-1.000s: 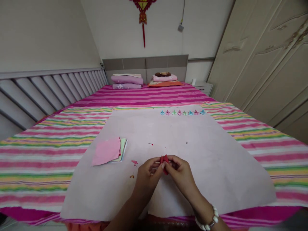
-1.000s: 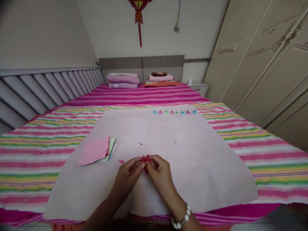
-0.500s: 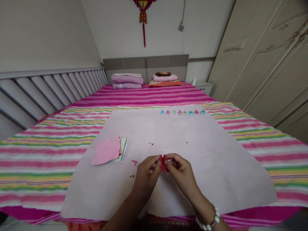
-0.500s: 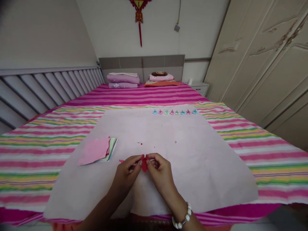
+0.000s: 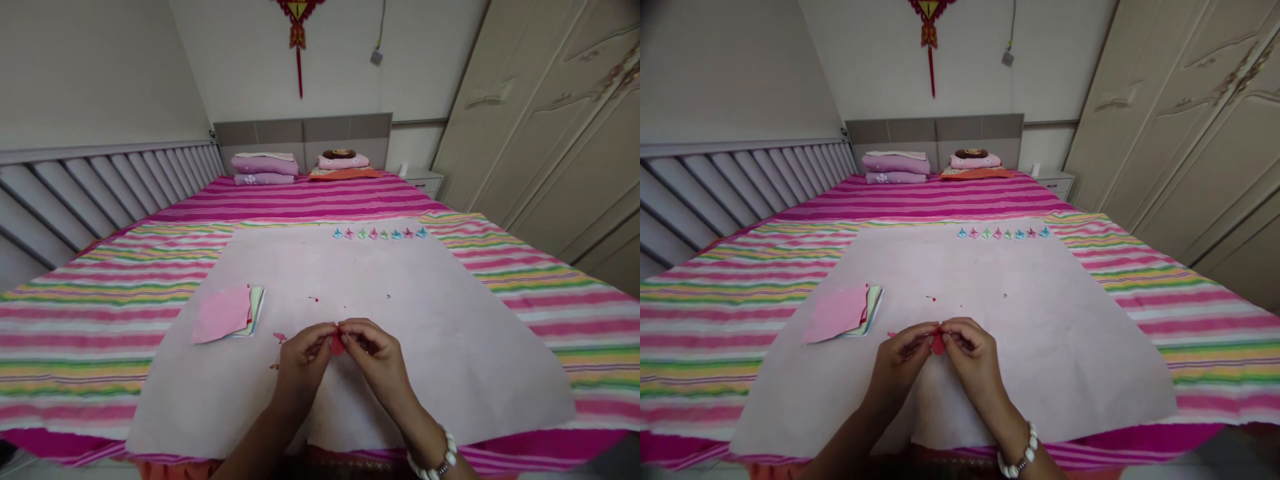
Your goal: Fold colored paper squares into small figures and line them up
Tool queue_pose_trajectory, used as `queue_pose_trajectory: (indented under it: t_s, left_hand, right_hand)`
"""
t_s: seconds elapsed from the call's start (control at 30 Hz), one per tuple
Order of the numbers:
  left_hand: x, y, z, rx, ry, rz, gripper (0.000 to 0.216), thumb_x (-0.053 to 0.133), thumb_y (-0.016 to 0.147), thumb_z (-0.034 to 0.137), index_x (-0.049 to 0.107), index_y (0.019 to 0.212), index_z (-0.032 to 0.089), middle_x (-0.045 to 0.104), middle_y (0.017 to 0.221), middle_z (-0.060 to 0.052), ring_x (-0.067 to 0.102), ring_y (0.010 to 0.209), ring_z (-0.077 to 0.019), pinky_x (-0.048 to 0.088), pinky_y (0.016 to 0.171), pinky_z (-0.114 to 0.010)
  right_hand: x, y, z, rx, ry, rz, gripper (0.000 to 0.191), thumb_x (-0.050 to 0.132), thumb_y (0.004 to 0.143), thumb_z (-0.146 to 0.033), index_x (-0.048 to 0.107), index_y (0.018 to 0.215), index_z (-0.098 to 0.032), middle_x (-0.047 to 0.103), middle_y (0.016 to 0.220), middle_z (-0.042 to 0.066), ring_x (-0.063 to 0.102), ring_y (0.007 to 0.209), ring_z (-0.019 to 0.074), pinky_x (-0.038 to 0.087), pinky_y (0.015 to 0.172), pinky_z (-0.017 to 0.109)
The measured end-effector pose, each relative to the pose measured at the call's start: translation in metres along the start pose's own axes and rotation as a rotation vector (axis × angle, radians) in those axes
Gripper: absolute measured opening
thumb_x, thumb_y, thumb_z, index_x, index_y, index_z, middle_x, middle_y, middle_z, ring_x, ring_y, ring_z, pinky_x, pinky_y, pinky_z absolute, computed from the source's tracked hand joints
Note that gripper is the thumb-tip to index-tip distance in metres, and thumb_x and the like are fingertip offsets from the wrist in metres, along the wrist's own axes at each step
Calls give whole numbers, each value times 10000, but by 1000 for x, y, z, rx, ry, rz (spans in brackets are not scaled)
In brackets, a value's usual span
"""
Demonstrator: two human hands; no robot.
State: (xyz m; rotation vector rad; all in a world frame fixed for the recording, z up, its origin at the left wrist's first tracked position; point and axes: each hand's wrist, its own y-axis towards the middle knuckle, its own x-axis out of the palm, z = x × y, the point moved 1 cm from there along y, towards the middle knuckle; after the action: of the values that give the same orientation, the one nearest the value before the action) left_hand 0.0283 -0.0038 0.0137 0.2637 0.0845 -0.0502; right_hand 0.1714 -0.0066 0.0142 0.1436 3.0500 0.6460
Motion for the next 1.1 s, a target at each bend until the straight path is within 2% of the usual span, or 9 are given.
queue_pose_trajectory:
  t_s: [0.23,0.47,0.67,0.8,0.9,1.0,1.1]
  left_hand:
    - [-5,0,3,102,-82,-11,202,595,759,101,735,870,196,725,989,-72,676,959,-193,566,836,-307]
    - [-8,-1,-2,126,-114,-60,379,607,685,26,714,990,223,682,1090,-71,662,1002,-197,579,809,-285]
    - [-12,-1,2,103,10,-42,262,648,714,108,726,946,204,710,1003,-75,685,895,-194,587,746,-294]
    - [-14,0,10,75,112,-65,159,656,736,149,735,863,202,731,872,-56,676,803,-184,558,700,-286]
    - [-15,1,10,-54,42,-99,139,688,726,201,717,862,192,726,826,-49,670,764,-179,544,705,-290]
    - [-15,1,8,-160,-57,-71,285,711,694,205,644,970,185,696,788,-22,650,681,-152,536,655,-277]
    - [-15,1,11,-140,-66,-68,259,689,713,196,581,948,186,659,773,1,624,638,-126,511,625,-254]
  right_hand:
    - [-1,-3,2,-80,-2,-56,221,595,785,-103,733,868,-254,659,987,68,648,915,195,541,752,306]
    - [-1,-5,-3,-169,-87,-124,386,547,750,-27,692,1014,-268,618,1073,70,622,979,202,532,811,334]
    - [-2,-4,-3,-203,-139,-119,288,577,802,-82,710,983,-261,655,983,58,646,871,182,549,735,298]
    - [-3,-3,-6,-146,-116,-129,189,614,815,-144,731,918,-250,679,866,48,648,790,182,543,683,297]
    - [-2,-3,-7,-25,-39,-138,108,654,797,-196,734,860,-231,684,801,43,642,722,176,537,640,296]
    - [-1,-5,-7,141,88,-114,204,706,756,-231,703,959,-221,680,732,17,633,643,156,538,611,287]
    - [-1,-5,-6,213,194,-93,298,737,724,-235,681,1017,-220,685,716,2,630,615,138,534,606,268]
